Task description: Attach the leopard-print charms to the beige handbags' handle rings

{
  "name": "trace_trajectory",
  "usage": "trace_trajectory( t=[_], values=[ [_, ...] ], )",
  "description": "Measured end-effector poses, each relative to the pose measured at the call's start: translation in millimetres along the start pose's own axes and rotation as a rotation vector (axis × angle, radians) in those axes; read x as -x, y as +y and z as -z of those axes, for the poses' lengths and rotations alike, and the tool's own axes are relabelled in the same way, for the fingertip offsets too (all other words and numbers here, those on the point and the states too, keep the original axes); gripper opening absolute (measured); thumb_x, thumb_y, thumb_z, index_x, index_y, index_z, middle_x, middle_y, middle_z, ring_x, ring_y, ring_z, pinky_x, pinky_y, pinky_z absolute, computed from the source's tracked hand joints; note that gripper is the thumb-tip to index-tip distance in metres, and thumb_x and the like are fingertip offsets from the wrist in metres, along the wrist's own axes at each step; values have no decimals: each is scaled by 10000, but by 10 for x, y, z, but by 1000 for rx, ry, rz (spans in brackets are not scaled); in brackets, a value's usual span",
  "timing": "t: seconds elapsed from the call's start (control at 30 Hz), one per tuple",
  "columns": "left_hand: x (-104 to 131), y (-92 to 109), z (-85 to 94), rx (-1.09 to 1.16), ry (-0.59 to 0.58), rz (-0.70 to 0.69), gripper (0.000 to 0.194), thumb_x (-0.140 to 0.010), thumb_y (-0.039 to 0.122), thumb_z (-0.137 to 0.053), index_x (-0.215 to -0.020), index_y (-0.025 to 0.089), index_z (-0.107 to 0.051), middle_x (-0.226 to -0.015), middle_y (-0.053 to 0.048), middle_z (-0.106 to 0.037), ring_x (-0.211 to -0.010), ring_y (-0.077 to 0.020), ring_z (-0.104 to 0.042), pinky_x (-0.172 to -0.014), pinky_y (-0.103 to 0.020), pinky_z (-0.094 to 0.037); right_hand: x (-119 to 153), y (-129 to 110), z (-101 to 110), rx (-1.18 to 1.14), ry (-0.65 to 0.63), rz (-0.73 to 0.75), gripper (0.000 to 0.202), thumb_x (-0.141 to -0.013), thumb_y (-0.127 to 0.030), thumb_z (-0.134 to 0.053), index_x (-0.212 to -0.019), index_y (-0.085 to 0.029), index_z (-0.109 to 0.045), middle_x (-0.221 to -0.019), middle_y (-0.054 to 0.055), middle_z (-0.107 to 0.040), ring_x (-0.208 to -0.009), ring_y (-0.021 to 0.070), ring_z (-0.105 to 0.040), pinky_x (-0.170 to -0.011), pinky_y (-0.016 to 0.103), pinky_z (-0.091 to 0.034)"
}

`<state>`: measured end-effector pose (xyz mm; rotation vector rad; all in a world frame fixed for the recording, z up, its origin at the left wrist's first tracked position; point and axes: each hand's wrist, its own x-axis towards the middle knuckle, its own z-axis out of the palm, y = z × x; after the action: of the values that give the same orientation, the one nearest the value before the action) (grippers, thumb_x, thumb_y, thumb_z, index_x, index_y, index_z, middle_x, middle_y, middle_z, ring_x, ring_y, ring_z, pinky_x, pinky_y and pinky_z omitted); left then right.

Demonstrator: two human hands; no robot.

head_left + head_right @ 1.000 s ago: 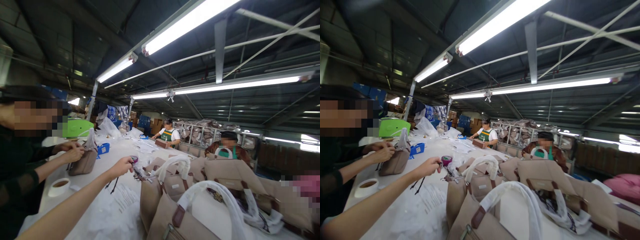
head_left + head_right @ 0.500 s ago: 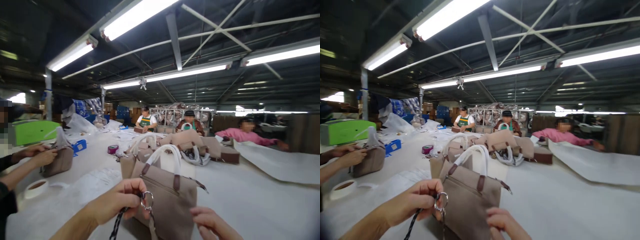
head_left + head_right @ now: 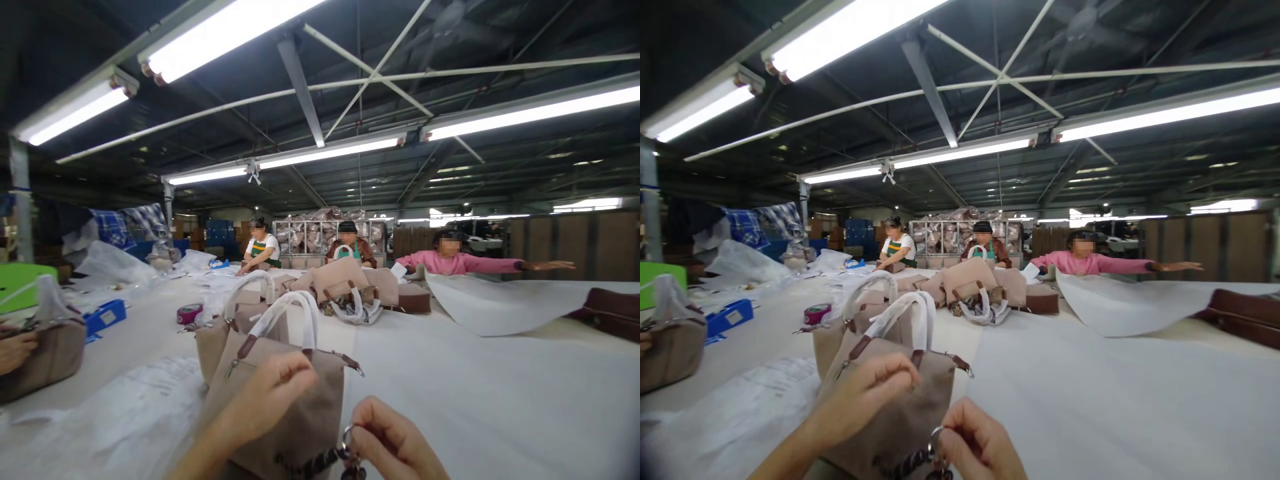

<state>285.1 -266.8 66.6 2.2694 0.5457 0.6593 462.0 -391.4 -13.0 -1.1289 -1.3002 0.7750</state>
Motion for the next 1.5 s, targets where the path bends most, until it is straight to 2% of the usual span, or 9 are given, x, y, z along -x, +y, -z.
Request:
trace_trajectory(
  t=[0.1, 0.27, 0.43, 0.57, 0.67, 0.77, 0.87, 1.2, 1.5],
  values=[
    [-411, -174, 112, -201, 243, 25, 252, -894, 314, -425, -716, 197, -561, -734, 0, -605, -780, -196, -554, -743, -293, -384, -11, -71, 110, -3, 82, -5, 463, -801, -623, -668, -714, -176, -584, -639, -28, -527, -635, 134, -467, -610, 252, -357],
    [-740, -416, 33, -169, 128, 50, 265, -876, 351, -434, -665, 210, -508, -738, -6, -593, -804, -215, -554, -766, -312, -386, -28, -126, 169, -39, 152, -50, 464, -743, -620, -716, -694, -171, -609, -626, -10, -582, -607, 134, -483, -595, 257, -361],
    [-577, -311, 48, -88, -1, 44, 158, -759, 328, -581, -697, 195, -521, -686, 26, -574, -710, -179, -544, -694, -282, -405, -10, -216, 156, -97, 149, -60, 412, -738, -556, -741, -691, -169, -609, -607, -13, -601, -606, 131, -527, -625, 261, -431],
    [-392, -226, 88, 360, -217, 63, 261, -646, 281, -713, -838, 175, -571, -761, 15, -643, -757, -174, -600, -717, -265, -449, -13, -237, 111, -95, 195, -99, 402, -690, -535, -770, -707, -168, -608, -557, -27, -599, -544, 123, -541, -536, 236, -429],
    [-243, -238, 27, 617, -66, 89, 373, -643, 254, -770, -922, 199, -529, -707, 40, -647, -667, -137, -592, -645, -232, -433, -6, -241, 77, -94, 247, -114, 384, -684, -511, -780, -755, -179, -599, -546, -39, -612, -509, 114, -548, -440, 189, -355],
    [-97, -263, -60, 650, 154, 78, 460, -669, 280, -789, -995, 223, -469, -659, 67, -646, -567, -105, -547, -562, -200, -384, 18, -243, 66, -97, 240, -90, 361, -721, -498, -771, -769, -187, -595, -573, -29, -648, -522, 107, -563, -415, 165, -323],
    [33, -248, -124, 640, 237, 34, 498, -684, 306, -794, -1030, 228, -443, -709, 48, -684, -621, -115, -573, -605, -206, -407, 31, -218, 65, -86, 211, -69, 386, -726, -525, -775, -753, -178, -607, -584, -3, -678, -524, 104, -572, -410, 158, -320],
    [178, -285, -146, 527, 173, -73, 154, -745, 255, -670, -664, 187, -558, -957, -58, -726, -838, -178, -603, -768, -276, -420, 6, -97, -114, -214, 250, -137, 502, -603, -589, -849, -751, -178, -601, -628, 5, -693, -555, 173, -688, -433, 211, -491],
    [158, -234, -145, 369, 65, -102, 103, -744, 237, -648, -737, 199, -743, -1092, -49, -687, -1099, -241, -586, -966, -303, -367, -192, -208, -339, -170, 129, -213, 491, -623, -572, -838, -735, -180, -563, -618, -11, -682, -472, 117, -643, -377, 153, -422]
  ],
)
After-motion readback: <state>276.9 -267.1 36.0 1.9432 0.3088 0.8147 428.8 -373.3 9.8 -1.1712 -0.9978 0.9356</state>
